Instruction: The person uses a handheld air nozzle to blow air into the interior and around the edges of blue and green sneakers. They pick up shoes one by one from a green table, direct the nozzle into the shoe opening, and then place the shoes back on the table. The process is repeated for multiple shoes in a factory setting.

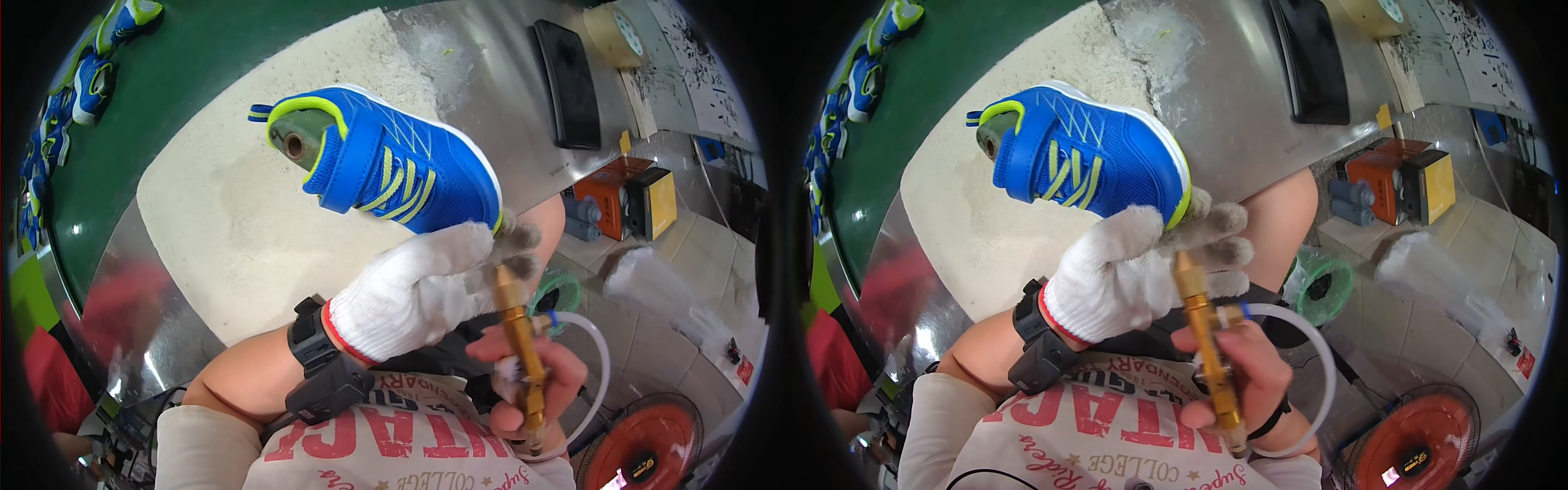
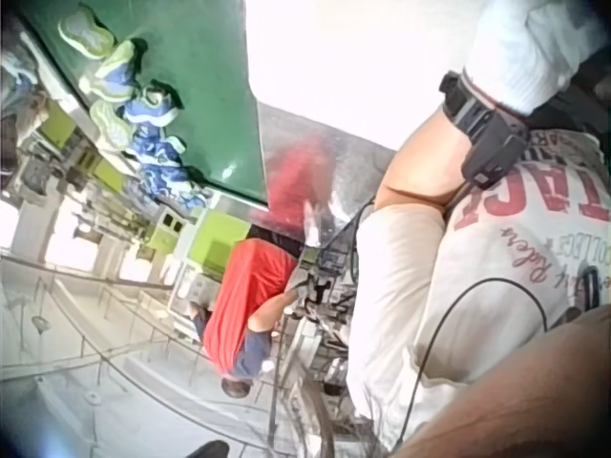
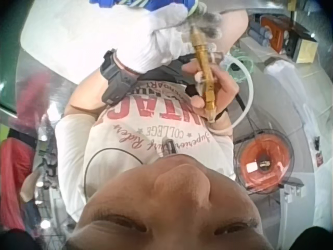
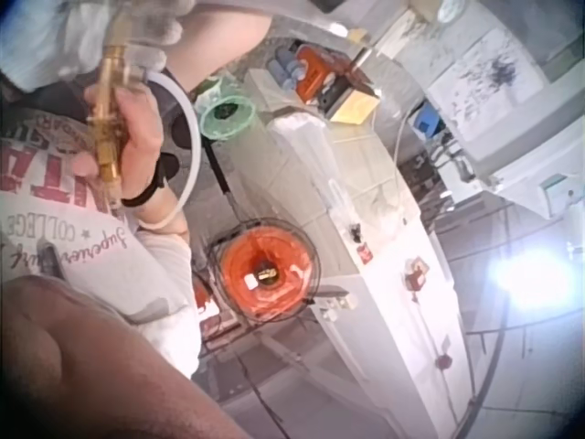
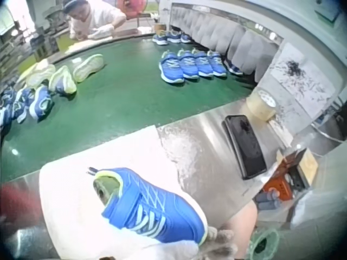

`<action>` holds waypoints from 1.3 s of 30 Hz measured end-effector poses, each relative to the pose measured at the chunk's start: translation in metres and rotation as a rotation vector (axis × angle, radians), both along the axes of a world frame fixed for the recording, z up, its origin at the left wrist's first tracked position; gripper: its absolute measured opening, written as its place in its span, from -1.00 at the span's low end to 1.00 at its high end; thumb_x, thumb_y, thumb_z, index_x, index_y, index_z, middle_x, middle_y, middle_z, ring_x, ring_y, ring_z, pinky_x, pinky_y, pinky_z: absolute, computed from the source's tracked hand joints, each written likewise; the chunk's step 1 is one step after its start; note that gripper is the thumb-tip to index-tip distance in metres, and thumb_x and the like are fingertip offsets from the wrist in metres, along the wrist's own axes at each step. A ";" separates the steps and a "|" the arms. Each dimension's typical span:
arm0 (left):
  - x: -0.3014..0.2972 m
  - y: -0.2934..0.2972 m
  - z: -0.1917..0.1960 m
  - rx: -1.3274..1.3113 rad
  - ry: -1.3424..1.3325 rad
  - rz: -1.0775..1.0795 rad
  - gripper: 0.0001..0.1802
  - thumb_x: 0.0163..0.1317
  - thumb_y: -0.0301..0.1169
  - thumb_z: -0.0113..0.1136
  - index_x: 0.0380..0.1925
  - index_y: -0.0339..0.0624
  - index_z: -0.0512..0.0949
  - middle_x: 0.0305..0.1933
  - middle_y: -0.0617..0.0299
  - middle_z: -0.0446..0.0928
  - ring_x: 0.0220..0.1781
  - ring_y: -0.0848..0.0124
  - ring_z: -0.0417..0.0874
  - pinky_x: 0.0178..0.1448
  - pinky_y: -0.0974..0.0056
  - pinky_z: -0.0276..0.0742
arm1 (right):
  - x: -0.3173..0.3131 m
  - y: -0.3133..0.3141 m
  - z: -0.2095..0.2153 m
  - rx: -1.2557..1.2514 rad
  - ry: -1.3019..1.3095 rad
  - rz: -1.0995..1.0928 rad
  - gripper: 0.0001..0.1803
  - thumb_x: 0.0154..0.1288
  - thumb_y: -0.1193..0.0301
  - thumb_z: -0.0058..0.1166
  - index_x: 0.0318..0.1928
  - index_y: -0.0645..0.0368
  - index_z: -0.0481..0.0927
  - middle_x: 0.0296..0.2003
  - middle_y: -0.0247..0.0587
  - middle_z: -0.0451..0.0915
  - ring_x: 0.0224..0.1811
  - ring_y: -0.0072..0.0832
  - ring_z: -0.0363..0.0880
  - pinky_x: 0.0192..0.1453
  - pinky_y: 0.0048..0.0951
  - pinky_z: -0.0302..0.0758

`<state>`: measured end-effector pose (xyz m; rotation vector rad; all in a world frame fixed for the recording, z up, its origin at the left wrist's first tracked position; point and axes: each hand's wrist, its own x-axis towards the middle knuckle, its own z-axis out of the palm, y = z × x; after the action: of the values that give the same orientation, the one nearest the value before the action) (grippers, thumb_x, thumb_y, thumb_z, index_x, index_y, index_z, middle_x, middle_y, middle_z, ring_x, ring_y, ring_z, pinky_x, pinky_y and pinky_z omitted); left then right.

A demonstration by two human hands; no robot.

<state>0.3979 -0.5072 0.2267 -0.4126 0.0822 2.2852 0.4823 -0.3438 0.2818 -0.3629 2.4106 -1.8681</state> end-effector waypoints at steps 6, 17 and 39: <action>-0.015 -0.059 0.026 -0.283 -0.106 -0.060 -0.51 0.34 -0.24 0.09 0.17 -0.31 0.36 0.14 -0.06 0.49 0.15 0.04 0.54 0.27 -0.08 0.45 | -0.069 -0.018 -0.008 0.141 0.054 -0.259 -0.11 0.27 -0.26 -0.05 0.23 0.29 0.14 -0.20 -0.06 0.53 -0.03 -0.24 0.56 0.10 -0.34 0.39; -0.230 -0.140 -0.012 -0.836 0.478 0.430 -0.53 0.40 -0.16 0.03 0.17 -0.21 0.32 -0.01 0.09 0.52 -0.09 0.25 0.60 -0.07 0.13 0.61 | -0.187 -0.031 -0.029 0.404 0.041 0.181 -0.27 0.11 0.59 0.22 0.28 0.35 0.18 0.06 0.20 0.37 -0.13 -0.09 0.48 0.12 -0.19 0.39; -0.191 -0.319 0.031 -2.854 1.508 0.433 -0.43 -0.10 -0.42 0.47 0.00 -0.09 0.55 -0.02 0.19 0.60 0.03 0.21 0.58 0.20 0.08 0.41 | -0.115 -0.041 -0.016 0.122 -0.256 0.054 -0.24 0.38 0.15 0.05 0.37 0.34 0.06 -0.11 -0.13 0.42 -0.09 -0.45 0.39 0.08 -0.44 0.33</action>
<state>0.2069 -0.8262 0.2580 -0.1971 -2.5207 -0.1266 0.3674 -0.3851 0.2654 -0.1666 2.3036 -1.6247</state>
